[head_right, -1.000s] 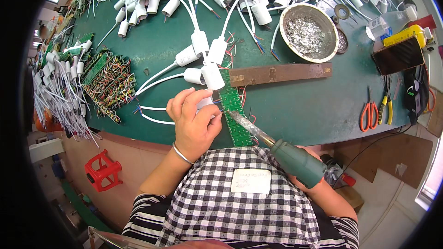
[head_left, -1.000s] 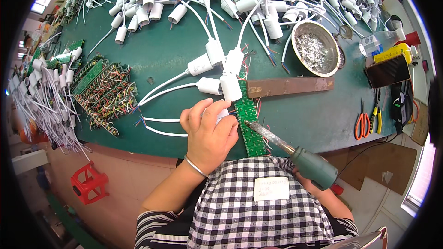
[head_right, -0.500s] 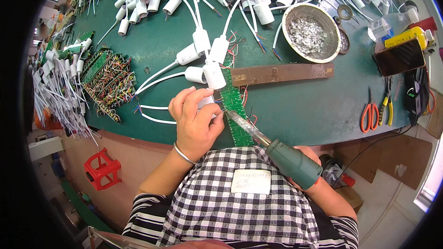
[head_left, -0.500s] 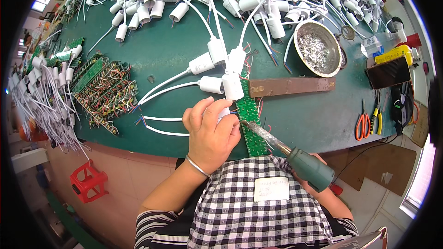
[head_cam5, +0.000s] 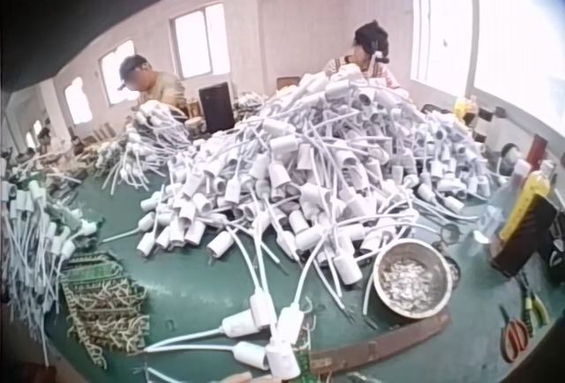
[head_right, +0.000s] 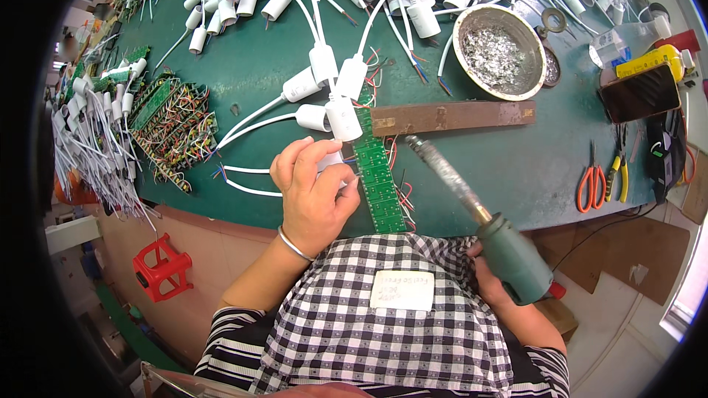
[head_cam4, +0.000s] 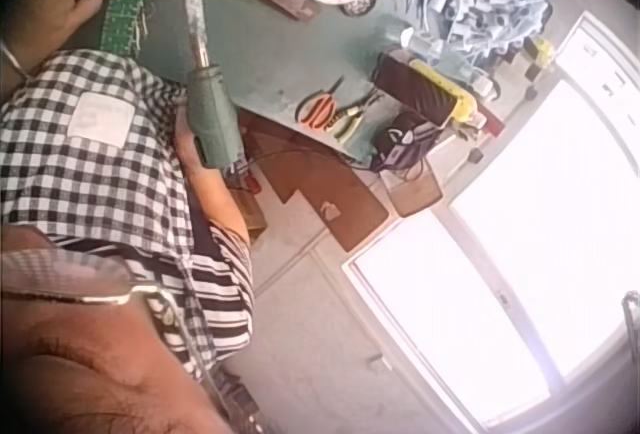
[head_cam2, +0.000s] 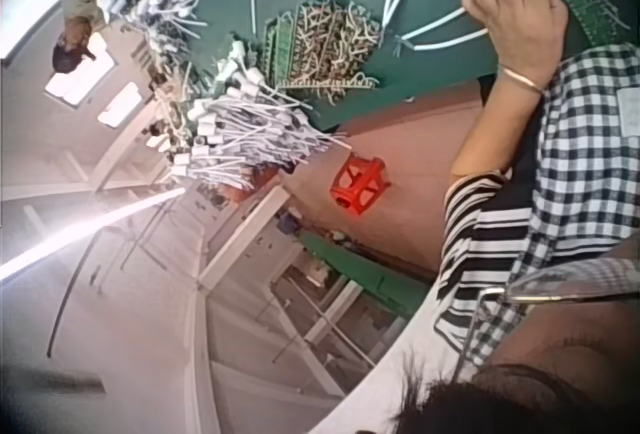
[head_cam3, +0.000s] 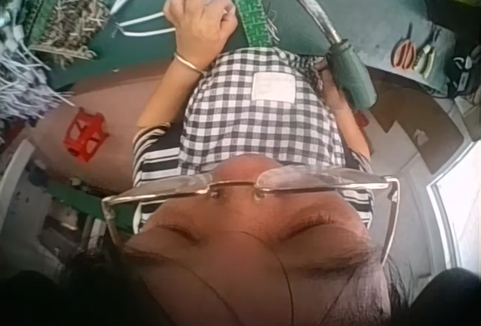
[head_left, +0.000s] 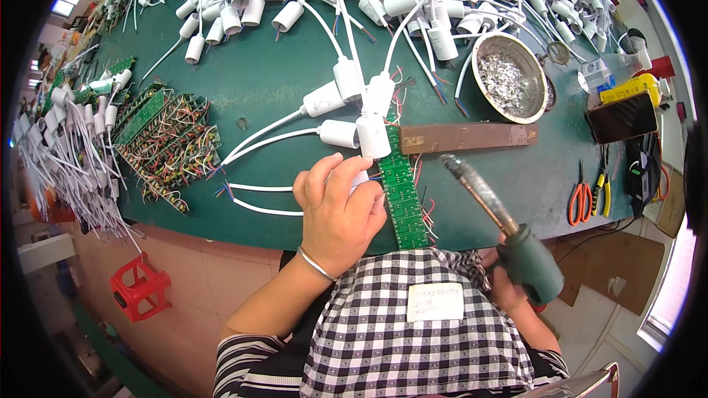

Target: The person solders wires from light socket components onto a circuit board using a soldering iron, places the assembled board aside, and solders more socket wires onto a new circuit board.

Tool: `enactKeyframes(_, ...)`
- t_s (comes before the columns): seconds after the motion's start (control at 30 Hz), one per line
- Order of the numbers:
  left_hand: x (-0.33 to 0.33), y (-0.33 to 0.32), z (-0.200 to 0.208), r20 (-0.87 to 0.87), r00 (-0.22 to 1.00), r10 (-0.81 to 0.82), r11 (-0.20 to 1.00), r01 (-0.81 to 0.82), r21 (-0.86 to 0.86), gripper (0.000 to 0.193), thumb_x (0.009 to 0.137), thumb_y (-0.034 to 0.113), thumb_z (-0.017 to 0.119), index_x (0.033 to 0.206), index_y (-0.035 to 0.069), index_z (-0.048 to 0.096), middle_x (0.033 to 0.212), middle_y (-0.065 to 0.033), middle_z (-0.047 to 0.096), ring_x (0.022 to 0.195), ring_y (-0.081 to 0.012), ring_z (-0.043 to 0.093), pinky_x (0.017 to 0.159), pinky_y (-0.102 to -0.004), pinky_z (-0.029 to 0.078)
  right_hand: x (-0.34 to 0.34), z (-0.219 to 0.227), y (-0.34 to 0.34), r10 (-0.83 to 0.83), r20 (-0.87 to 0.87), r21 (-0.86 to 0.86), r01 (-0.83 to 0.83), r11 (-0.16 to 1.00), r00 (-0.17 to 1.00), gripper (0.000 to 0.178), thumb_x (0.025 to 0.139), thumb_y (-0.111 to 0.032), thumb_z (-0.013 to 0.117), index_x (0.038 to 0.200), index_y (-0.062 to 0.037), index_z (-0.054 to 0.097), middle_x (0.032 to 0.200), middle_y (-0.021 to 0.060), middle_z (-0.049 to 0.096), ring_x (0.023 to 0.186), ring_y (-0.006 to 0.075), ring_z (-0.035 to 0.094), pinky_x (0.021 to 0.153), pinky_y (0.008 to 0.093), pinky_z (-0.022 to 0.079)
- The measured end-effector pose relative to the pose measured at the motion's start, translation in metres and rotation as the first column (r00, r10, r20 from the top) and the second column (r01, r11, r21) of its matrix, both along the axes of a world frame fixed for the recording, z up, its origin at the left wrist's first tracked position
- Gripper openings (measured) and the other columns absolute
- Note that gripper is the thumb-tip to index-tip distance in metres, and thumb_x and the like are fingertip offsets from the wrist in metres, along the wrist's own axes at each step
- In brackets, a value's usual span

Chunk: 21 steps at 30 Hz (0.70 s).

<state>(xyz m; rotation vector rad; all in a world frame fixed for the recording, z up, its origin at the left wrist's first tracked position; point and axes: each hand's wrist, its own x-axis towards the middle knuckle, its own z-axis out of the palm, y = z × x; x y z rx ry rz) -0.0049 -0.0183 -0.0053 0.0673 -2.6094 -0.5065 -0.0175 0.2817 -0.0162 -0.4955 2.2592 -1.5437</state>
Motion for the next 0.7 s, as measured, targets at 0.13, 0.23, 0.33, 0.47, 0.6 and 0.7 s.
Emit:
enactKeyframes(0.13,0.002,-0.001,0.002,0.003,1.0,0.008,1.0,-0.008,-0.004,0.019,0.059,0.007,0.069,0.074,0.013,0.057,0.11,-0.0031,0.052,0.108,-0.0287,0.043,0.088,-0.0426,0.03,-0.007,0.007,-0.007,-0.004,-0.057,-0.061,0.0,0.998,0.998,0.045,0.085,-0.006,0.045,0.128,0.0031,0.04,0.083,0.0085,0.057,0.075,0.016,0.053,0.074,0.0295,0.044)
enactKeyframes(0.23,0.003,0.0,0.001,0.011,1.0,-0.004,1.0,0.003,0.026,0.019,0.06,0.008,0.069,0.075,0.013,0.057,0.11,-0.0031,0.052,0.109,-0.0289,0.042,0.087,-0.0436,0.029,-0.005,0.003,-0.004,-0.008,-0.051,-0.101,0.003,0.995,0.999,0.046,0.087,-0.012,0.05,0.128,0.0044,0.04,0.085,0.0091,0.057,0.075,0.0157,0.053,0.074,0.0291,0.043)
enactKeyframes(0.33,0.005,0.001,0.001,0.01,1.0,0.004,1.0,-0.004,0.002,0.02,0.062,0.009,0.069,0.078,0.013,0.058,0.112,-0.003,0.052,0.109,-0.0288,0.042,0.087,-0.0434,0.029,-0.007,0.0,-0.009,-0.039,-0.033,-0.185,0.033,0.982,0.999,0.048,0.087,-0.017,0.054,0.128,0.0052,0.04,0.086,0.0094,0.057,0.073,0.0157,0.053,0.072,0.0289,0.043)
enactKeyframes(0.47,0.007,-0.005,0.027,0.109,0.993,-0.048,0.999,0.046,0.02,0.022,0.064,0.015,0.069,0.084,0.014,0.058,0.114,-0.003,0.05,0.109,-0.0276,0.042,0.086,-0.0432,0.031,-0.01,-0.004,-0.006,-0.114,-0.056,-0.239,0.097,0.966,0.992,0.05,0.087,-0.019,0.057,0.126,0.0059,0.04,0.086,0.0101,0.057,0.07,0.015,0.052,0.069,0.0277,0.042)
enactKeyframes(0.6,-0.043,-0.08,0.067,-0.145,0.982,-0.121,0.969,0.085,-0.233,0.014,0.073,0.009,0.057,0.087,0.01,0.056,0.093,-0.0064,0.057,0.089,-0.0275,0.051,0.076,-0.04,0.036,-0.013,0.002,-0.015,-0.211,-0.007,-0.327,0.197,0.924,0.978,0.048,0.087,-0.02,0.058,0.125,0.0059,0.042,0.084,0.0098,0.058,0.07,0.0135,0.052,0.066,0.0256,0.041)
enactKeyframes(0.7,-0.104,-0.181,0.069,-0.263,0.958,0.113,0.87,-0.224,-0.439,0.03,0.073,0.003,0.059,0.101,0.013,0.057,0.099,-0.0077,0.057,0.095,-0.0296,0.052,0.08,-0.0409,0.041,-0.018,0.003,-0.014,-0.204,0.035,-0.315,0.205,0.927,0.978,0.048,0.086,-0.02,0.059,0.123,0.0058,0.043,0.083,0.0096,0.058,0.07,0.0126,0.052,0.063,0.0248,0.041)
